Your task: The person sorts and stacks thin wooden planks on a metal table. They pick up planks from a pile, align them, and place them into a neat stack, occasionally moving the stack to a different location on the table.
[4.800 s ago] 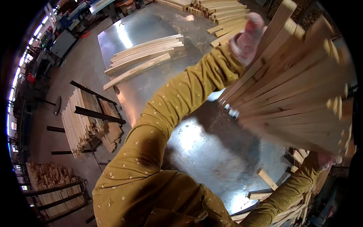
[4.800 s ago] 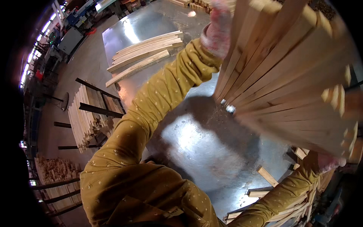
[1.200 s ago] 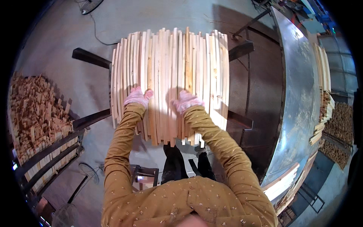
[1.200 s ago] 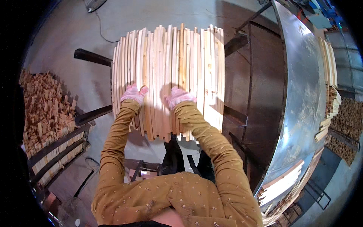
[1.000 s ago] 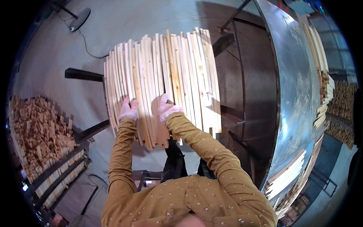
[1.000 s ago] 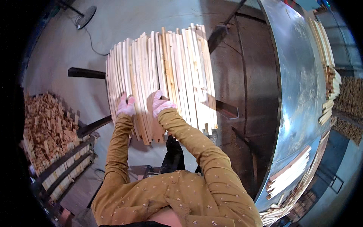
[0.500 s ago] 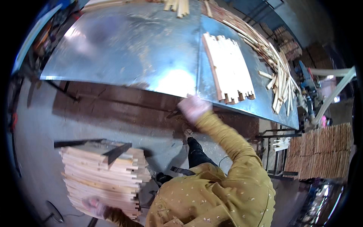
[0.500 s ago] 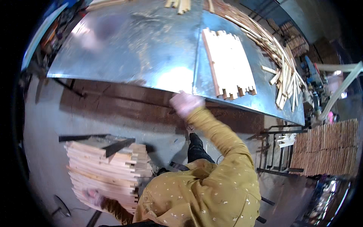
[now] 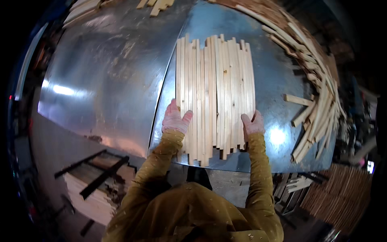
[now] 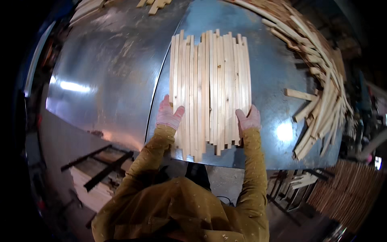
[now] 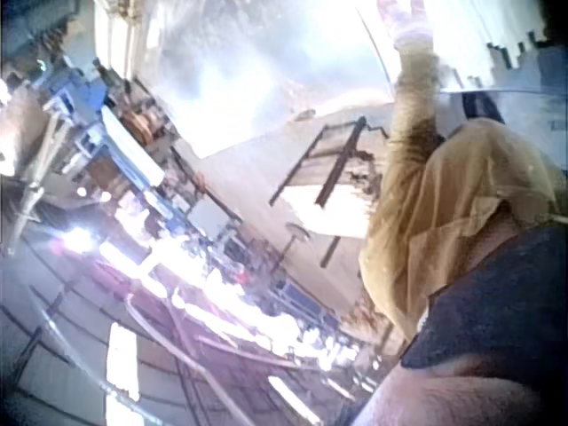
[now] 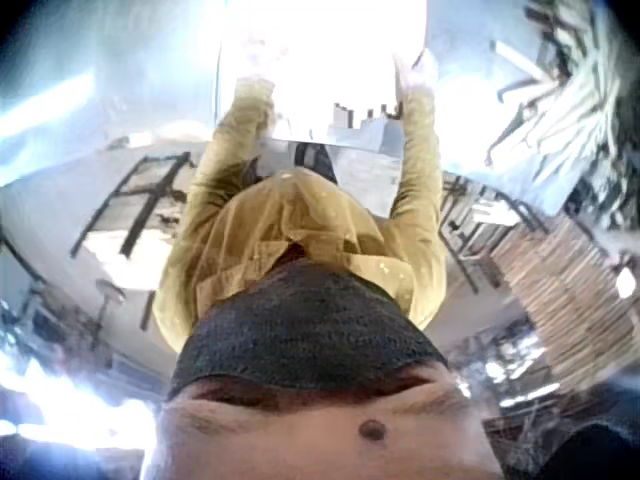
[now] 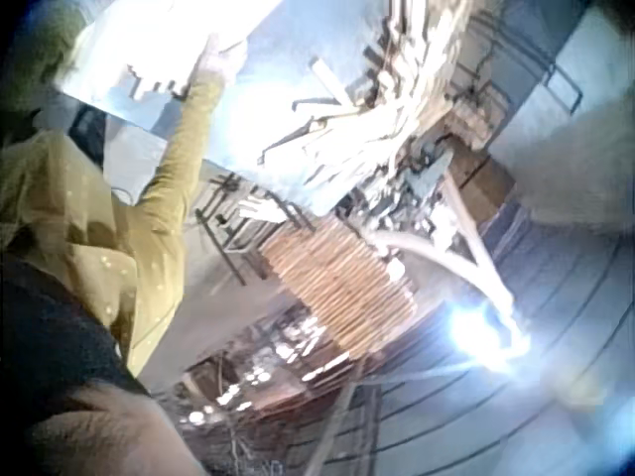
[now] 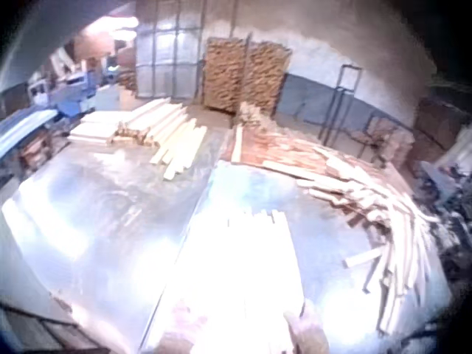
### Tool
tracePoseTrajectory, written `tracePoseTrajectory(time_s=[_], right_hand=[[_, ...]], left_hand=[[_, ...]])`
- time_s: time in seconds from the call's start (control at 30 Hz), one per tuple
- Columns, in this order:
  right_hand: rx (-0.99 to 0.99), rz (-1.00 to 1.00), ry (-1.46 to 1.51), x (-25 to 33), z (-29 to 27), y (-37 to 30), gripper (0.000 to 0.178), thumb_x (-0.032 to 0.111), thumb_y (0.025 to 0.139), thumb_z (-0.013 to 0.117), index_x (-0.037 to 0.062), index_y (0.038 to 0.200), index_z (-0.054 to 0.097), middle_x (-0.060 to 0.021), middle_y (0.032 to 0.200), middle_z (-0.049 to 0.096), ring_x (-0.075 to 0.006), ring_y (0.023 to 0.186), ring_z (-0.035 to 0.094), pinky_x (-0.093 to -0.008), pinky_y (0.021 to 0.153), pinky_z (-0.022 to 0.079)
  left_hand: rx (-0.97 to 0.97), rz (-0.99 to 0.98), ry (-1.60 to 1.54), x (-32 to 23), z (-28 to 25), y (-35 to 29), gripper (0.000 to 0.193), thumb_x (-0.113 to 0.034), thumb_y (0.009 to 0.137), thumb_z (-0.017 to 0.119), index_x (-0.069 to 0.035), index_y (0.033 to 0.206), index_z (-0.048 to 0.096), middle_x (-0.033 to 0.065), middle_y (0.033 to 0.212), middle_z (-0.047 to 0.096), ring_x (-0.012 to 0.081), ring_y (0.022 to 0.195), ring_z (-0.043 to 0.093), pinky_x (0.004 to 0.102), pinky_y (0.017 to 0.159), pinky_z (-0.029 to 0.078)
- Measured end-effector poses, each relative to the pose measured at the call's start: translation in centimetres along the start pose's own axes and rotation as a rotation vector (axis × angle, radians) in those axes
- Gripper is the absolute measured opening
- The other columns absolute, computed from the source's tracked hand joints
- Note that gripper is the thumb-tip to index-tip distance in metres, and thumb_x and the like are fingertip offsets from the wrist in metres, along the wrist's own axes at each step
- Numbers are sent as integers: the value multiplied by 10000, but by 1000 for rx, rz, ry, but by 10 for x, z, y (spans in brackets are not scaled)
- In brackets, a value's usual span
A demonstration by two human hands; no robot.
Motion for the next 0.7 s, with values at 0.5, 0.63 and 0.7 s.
tracePoseTrajectory(time_s=[0.5, 0.63, 0.7], right_hand=[[780, -359, -81, 161, 294, -98, 979, 464, 842, 675, 12, 1518, 131, -241, 1470, 374, -345, 1359, 375, -380, 1126, 341], [1052, -409, -284, 268, 299, -138, 968, 433, 881, 639, -9, 1528, 71, -241, 1472, 392, -369, 1339, 414, -375, 1135, 338], [1203, -278, -182, 300, 301, -117, 827, 417, 914, 601, -13, 1480, 178, -230, 1415, 448, -351, 1289, 463, -373, 1097, 381]], left_hand=[[-281, -502, 586, 183, -272, 101, 799, -593, 894, 523, -117, 1499, 309, 182, 1430, 469, 351, 1300, 466, 450, 1060, 398], [-337, -472, 564, 275, -335, 120, 776, -596, 910, 499, -132, 1503, 310, 193, 1443, 454, 354, 1338, 419, 448, 1088, 353], [-352, -438, 559, 281, -351, 126, 783, -586, 906, 516, -116, 1499, 315, 198, 1434, 460, 359, 1320, 434, 449, 1081, 357]])
Point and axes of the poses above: each hand's wrist, its own y-axis towards the middle knuckle, its own z-axis out of the palm, x = y × z, the point moved 6 cm from there along y, towards the middle knuckle
